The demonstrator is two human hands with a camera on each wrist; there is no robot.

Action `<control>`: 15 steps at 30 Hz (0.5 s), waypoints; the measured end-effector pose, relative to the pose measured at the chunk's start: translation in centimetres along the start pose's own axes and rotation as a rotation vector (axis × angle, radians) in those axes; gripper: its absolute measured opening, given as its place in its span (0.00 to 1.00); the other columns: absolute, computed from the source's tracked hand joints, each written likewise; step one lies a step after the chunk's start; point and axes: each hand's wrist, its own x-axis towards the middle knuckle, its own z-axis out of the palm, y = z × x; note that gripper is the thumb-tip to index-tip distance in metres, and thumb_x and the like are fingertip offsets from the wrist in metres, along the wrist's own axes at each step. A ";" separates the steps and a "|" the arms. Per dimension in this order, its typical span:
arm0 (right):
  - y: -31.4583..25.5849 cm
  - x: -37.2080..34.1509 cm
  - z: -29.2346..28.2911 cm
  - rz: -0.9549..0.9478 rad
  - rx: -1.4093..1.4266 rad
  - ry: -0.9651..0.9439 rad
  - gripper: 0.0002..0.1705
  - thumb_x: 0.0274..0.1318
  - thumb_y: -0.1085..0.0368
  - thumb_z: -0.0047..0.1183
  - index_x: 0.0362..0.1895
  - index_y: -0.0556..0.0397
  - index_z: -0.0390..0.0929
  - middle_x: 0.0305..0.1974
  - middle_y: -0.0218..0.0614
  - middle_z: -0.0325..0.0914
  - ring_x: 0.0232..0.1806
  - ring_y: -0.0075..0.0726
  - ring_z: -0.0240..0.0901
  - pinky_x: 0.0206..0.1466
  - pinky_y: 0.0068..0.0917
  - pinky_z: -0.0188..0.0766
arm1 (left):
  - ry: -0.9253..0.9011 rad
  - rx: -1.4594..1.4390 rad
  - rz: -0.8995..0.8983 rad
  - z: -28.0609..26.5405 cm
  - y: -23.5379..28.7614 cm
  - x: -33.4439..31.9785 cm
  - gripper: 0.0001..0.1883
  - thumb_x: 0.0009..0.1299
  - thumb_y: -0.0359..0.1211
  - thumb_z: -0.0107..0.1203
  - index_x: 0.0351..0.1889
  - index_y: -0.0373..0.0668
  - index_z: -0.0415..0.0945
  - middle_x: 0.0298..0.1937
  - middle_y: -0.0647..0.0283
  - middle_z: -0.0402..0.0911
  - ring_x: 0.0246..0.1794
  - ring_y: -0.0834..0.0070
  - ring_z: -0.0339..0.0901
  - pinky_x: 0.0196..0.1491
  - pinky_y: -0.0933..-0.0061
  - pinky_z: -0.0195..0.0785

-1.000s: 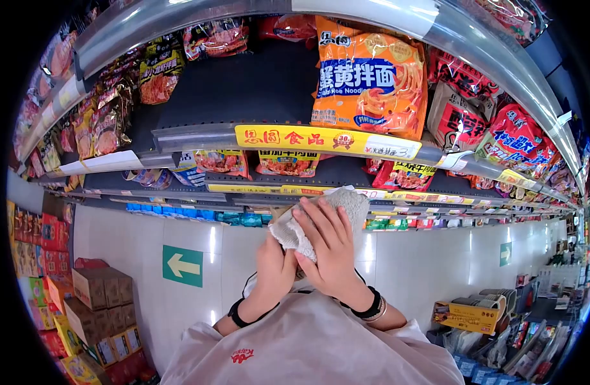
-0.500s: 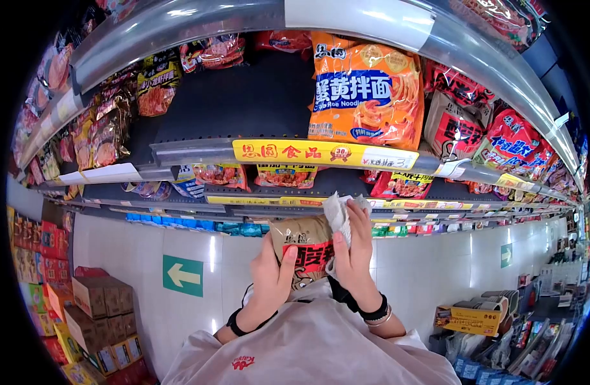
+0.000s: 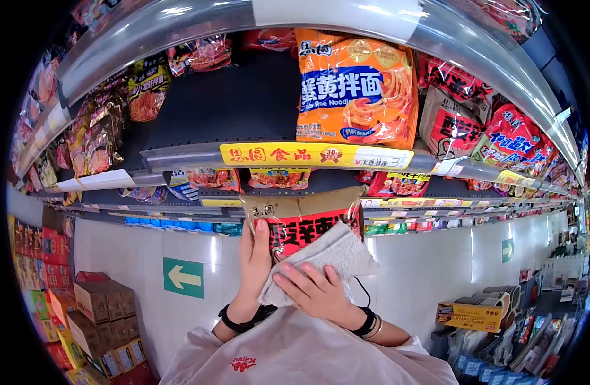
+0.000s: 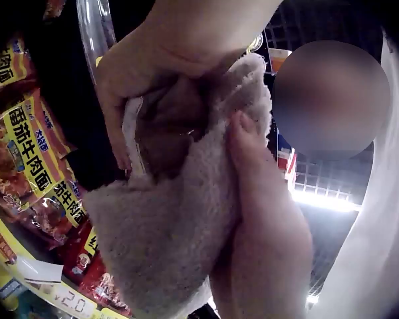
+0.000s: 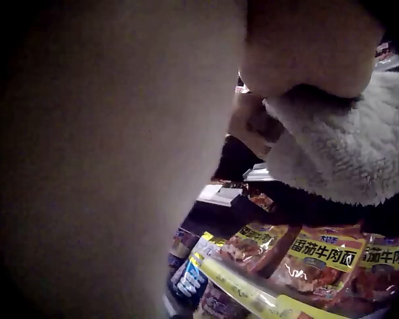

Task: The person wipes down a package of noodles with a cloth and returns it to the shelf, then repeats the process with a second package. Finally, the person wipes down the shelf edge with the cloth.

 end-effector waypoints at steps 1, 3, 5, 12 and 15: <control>0.4 -0.3 0.0 -0.068 -0.028 0.024 0.25 0.43 0.56 0.41 0.50 0.37 0.66 0.55 0.27 0.58 0.61 0.38 0.43 0.62 0.42 0.27 | 0.025 0.001 -0.045 0.0 0.1 0.0 0.18 0.67 0.41 0.36 0.45 0.36 0.62 0.38 0.62 0.69 0.37 0.80 0.64 0.41 0.80 0.58; 0.6 -0.8 -0.2 -0.025 0.031 0.037 0.23 0.47 0.60 0.37 0.51 0.37 0.65 0.56 0.25 0.57 0.61 0.31 0.45 0.63 0.36 0.27 | 0.026 -0.007 -0.073 0.2 -0.4 -0.3 0.18 0.67 0.41 0.36 0.46 0.36 0.61 0.39 0.63 0.69 0.38 0.80 0.64 0.43 0.80 0.57; 1.3 -1.2 -0.5 0.020 0.033 0.047 0.23 0.47 0.59 0.37 0.52 0.37 0.65 0.56 0.25 0.57 0.61 0.31 0.43 0.63 0.36 0.27 | 0.037 -0.107 -0.059 0.5 -1.3 -0.3 0.18 0.67 0.40 0.36 0.48 0.36 0.60 0.42 0.62 0.68 0.40 0.80 0.64 0.45 0.79 0.57; 4.9 1.8 -1.5 0.521 0.496 0.198 0.27 0.51 0.54 0.32 0.54 0.53 0.59 0.58 0.47 0.50 0.61 0.50 0.42 0.61 0.43 0.33 | 0.066 0.134 0.149 1.1 -0.7 -1.2 0.18 0.67 0.37 0.36 0.47 0.32 0.59 0.39 0.59 0.70 0.39 0.78 0.66 0.43 0.77 0.58; 6.2 3.7 -1.6 0.685 0.782 0.338 0.27 0.53 0.55 0.32 0.53 0.60 0.58 0.58 0.50 0.48 0.61 0.52 0.42 0.60 0.42 0.36 | 0.093 0.278 0.245 1.8 -0.8 -1.7 0.17 0.66 0.37 0.37 0.46 0.31 0.59 0.34 0.55 0.72 0.34 0.74 0.69 0.39 0.75 0.61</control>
